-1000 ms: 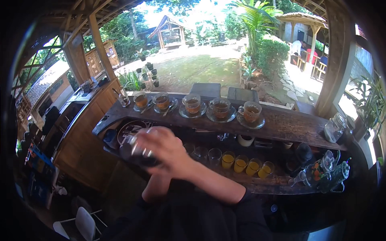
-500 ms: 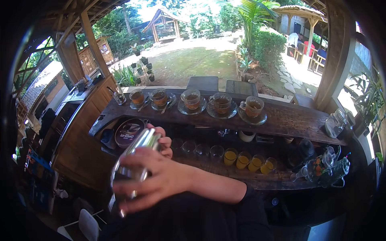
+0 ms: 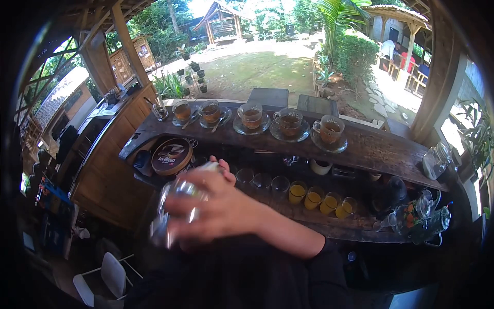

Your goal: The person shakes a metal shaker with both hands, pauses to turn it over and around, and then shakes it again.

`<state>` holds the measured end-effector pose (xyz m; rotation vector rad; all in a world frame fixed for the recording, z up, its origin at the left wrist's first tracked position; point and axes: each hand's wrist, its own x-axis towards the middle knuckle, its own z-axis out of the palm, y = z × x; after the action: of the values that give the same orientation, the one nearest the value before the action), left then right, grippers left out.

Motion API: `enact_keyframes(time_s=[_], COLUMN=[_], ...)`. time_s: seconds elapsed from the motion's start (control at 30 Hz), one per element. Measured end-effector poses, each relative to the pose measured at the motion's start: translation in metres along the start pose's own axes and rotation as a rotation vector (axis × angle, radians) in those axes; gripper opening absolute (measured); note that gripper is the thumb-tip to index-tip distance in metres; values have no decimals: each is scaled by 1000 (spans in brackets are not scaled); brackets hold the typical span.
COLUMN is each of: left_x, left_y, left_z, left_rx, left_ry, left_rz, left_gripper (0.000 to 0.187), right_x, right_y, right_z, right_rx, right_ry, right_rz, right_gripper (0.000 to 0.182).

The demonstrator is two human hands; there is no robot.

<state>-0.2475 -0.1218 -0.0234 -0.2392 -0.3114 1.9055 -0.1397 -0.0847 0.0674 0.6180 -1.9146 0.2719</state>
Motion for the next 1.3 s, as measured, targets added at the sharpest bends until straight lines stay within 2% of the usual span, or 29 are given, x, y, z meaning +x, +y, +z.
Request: enact_keyframes(time_s=[0.03,0.07,0.13,0.17,0.2,0.27,0.3,0.33,0.37,0.4,0.43,0.47,0.53,0.6,0.67,0.7,0.73,0.83,0.87,0.93,0.97,1.0,1.07,1.1,1.13,1.2,1.27,1.3], left_x=[0,1,2,3,4,7,10,9,5,-11,-20,-19,-7,2,2,9,-4,-31,-37,-44,-44,-22,-7,-10,-20,-38,-41,-40], left_y=[1,0,-2,-3,-4,-6,-6,-15,-43,-107,-145,-143,-114,-70,-43,-38,-37,-53,-61,-76,-81,-82,-72,-75,-96,-155,-207,-216], left_z=[-2,-2,0,2,3,4,3,13,10,19,23,20,6,-17,-32,-33,-42,-51,-48,-43,-43,-32,-44,-50,-48,-38,-25,-22], left_rx=[2,31,98,132,162,223,263,302,307,-134,-569,-572,-290,-12,272,342,335,428,477,566,605,346,198,198,-30,-489,-961,-1210], left_ry=[-5,-88,-246,-322,-397,-544,-603,-662,-662,-632,-559,-564,-618,-644,-643,-660,-441,-374,-341,-280,-249,-437,-300,-302,-412,-631,-837,-935], left_rz=[-4,-96,-279,-368,-453,-619,-613,-606,-603,-92,421,418,51,-275,-590,-635,-545,-437,-393,-296,-239,-595,-740,-729,-777,-865,-960,-986], left_gripper=[47,46,45,45,44,43,42,41,41,40,38,38,39,39,41,44,46,45,45,45,45,39,36,36,35,33,31,30], right_x=[-7,-11,-9,-6,4,13,13,0,-22,-35,-28,-36,-42,-43,-33,-39,-46,-61,-60,-51,-49,-43,-55,-67,-80,-88,-89,-75], right_y=[13,21,16,9,-5,-27,-36,-33,-26,-23,-7,-8,-17,-35,-49,-48,-44,-35,-39,-49,-59,-63,-67,-60,-53,-32,-38,-45], right_z=[2,2,-1,-3,-13,-12,-13,-12,-8,-8,-19,-15,-30,-43,-47,-51,-55,-59,-67,-89,-89,-94,-88,-81,-73,-78,-81,-93], right_rx=[84,168,32,32,52,-112,-26,-24,-46,-66,28,188,75,40,1,34,31,183,176,119,-7,36,144,25,-94,82,138,76], right_ry=[104,207,303,294,151,69,87,92,33,-30,119,354,282,-3,32,58,78,306,303,18,-2,-37,65,77,89,163,163,15], right_rz=[199,396,550,435,268,-159,-167,-170,57,282,246,563,485,100,-175,-153,-55,601,598,279,46,-158,-107,83,276,473,461,288], right_gripper=[77,80,85,85,76,62,54,54,56,63,75,61,68,55,51,52,51,62,62,53,50,50,55,51,47,59,60,56])
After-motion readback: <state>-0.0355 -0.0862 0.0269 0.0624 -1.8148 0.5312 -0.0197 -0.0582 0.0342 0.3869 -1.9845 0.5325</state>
